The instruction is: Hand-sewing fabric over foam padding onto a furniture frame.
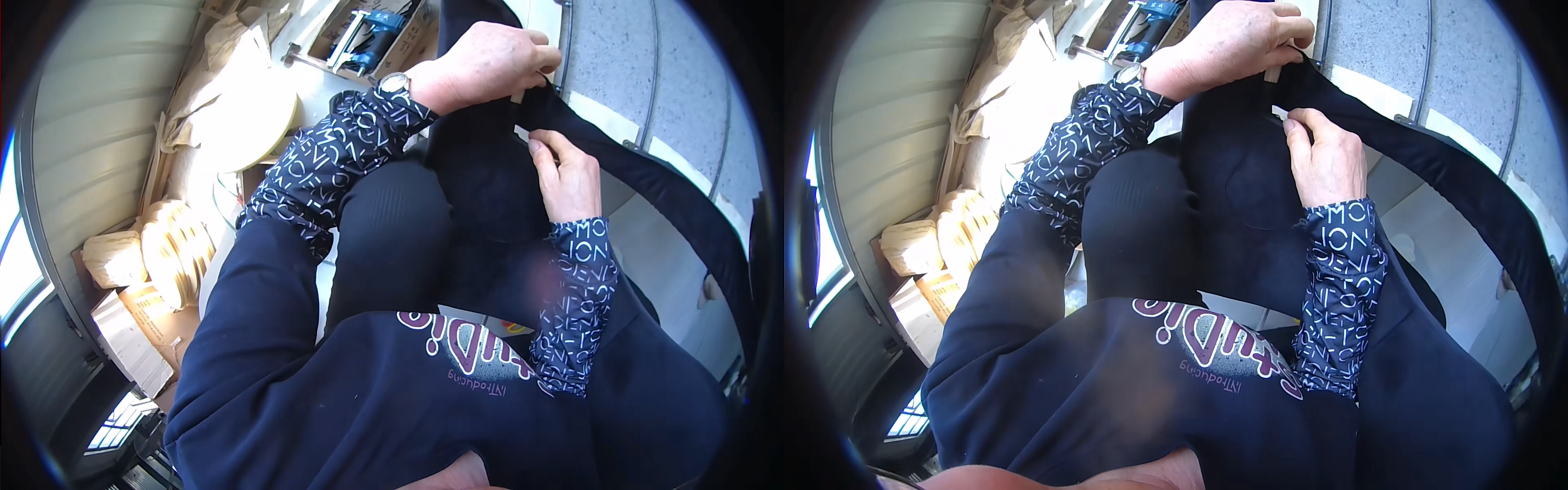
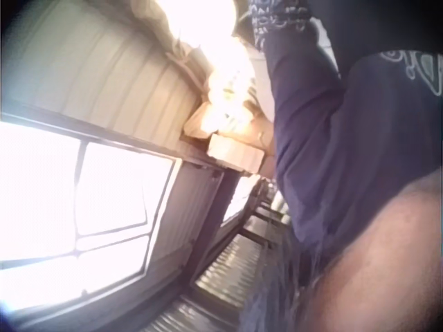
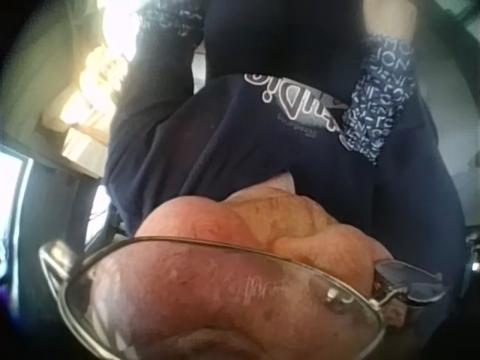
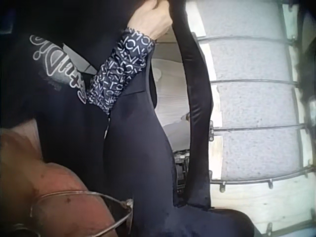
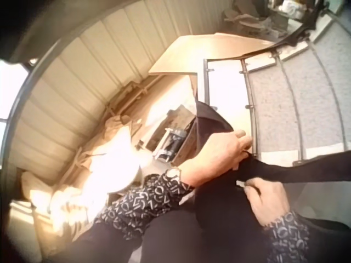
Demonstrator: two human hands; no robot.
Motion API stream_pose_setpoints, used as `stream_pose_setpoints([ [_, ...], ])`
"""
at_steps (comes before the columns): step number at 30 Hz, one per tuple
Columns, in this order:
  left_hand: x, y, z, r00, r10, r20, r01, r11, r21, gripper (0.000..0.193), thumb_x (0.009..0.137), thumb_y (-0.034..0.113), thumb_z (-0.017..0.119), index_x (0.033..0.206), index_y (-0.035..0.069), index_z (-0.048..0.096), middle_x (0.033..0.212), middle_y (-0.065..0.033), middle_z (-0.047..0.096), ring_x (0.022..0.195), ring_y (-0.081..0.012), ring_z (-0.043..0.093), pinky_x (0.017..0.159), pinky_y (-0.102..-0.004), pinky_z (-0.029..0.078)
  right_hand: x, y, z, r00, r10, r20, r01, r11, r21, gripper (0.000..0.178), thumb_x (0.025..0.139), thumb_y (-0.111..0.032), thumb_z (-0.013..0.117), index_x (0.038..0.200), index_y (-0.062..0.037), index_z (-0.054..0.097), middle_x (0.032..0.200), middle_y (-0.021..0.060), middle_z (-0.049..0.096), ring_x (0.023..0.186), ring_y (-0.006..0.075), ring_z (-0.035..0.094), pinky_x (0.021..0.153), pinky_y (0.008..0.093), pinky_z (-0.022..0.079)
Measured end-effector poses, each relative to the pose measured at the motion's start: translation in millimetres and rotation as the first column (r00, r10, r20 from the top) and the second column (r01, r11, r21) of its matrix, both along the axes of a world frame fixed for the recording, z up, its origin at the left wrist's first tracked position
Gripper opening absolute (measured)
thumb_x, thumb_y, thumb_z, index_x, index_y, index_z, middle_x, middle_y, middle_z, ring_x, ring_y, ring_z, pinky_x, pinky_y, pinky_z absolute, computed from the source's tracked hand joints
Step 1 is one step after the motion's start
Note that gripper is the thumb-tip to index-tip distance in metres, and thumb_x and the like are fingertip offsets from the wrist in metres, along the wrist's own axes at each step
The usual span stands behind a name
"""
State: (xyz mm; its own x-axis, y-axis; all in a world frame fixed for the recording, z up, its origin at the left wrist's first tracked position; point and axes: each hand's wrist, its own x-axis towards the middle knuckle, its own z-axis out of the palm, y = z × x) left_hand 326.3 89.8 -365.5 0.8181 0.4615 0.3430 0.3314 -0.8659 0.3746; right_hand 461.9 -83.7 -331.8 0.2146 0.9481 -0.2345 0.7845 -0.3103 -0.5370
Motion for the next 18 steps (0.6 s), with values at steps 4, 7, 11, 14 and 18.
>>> stream_pose_setpoints([
  [4, -13, 8, -20, 0.979, 0.046, 0.199, -0.061, 0.996, 0.070, 0.034, 0.082, 0.018, 0.084, 0.112, 0.012, 0.069, 0.104, -0.0060, 0.069, 0.095, -0.0269, 0.072, 0.074, -0.0370, 0.059, -7, 14, -22, 0.999, -0.045, 0.019, 0.041, 0.988, 0.146, 0.015, 0.098, -0.017, 0.072, 0.108, -0.0104, 0.080, 0.096, 0.0174, 0.077, 0.087, 0.0377, 0.076, 0.079, 0.0429, 0.060],
  [7, -22, 24, -41, 0.926, 0.084, 0.368, -0.131, 0.986, 0.104, 0.026, 0.084, 0.013, 0.082, 0.108, 0.011, 0.073, 0.099, -0.0058, 0.068, 0.090, -0.0232, 0.070, 0.074, -0.0339, 0.058, -4, 30, -38, 0.994, 0.028, 0.103, -0.048, 0.980, 0.193, 0.013, 0.097, -0.014, 0.072, 0.106, -0.0080, 0.078, 0.094, 0.0161, 0.077, 0.089, 0.0335, 0.076, 0.078, 0.0382, 0.059],
  [11, -52, 23, -41, 0.928, 0.147, 0.342, 0.003, 0.915, -0.402, 0.017, 0.099, 0.013, 0.071, 0.112, 0.004, 0.066, 0.089, -0.0035, 0.061, 0.078, -0.0178, 0.064, 0.073, -0.0321, 0.058, 1, 49, -54, 0.970, 0.151, 0.190, -0.178, 0.975, 0.133, 0.013, 0.096, -0.013, 0.071, 0.106, -0.0081, 0.078, 0.096, 0.0149, 0.077, 0.090, 0.0349, 0.075, 0.079, 0.0402, 0.058],
  [14, -60, 12, -56, 0.943, 0.047, 0.329, 0.125, 0.867, -0.483, 0.007, 0.093, 0.008, 0.080, 0.100, 0.006, 0.079, 0.093, -0.0021, 0.067, 0.087, -0.0153, 0.066, 0.077, -0.0249, 0.055, 7, 59, -64, 0.960, 0.218, 0.178, -0.230, 0.972, 0.051, 0.014, 0.095, -0.013, 0.069, 0.107, -0.0091, 0.078, 0.097, 0.0153, 0.077, 0.091, 0.0367, 0.074, 0.080, 0.0426, 0.058],
  [18, -51, 0, -60, 0.967, -0.107, 0.230, 0.190, 0.906, -0.378, 0.017, 0.085, 0.011, 0.085, 0.100, 0.009, 0.078, 0.092, -0.0057, 0.062, 0.095, -0.0232, 0.062, 0.079, -0.0352, 0.053, 18, 72, -62, 0.945, 0.295, 0.142, -0.297, 0.955, -0.007, 0.017, 0.095, -0.012, 0.069, 0.109, -0.0094, 0.078, 0.096, 0.0170, 0.076, 0.091, 0.0372, 0.074, 0.081, 0.0426, 0.058],
])
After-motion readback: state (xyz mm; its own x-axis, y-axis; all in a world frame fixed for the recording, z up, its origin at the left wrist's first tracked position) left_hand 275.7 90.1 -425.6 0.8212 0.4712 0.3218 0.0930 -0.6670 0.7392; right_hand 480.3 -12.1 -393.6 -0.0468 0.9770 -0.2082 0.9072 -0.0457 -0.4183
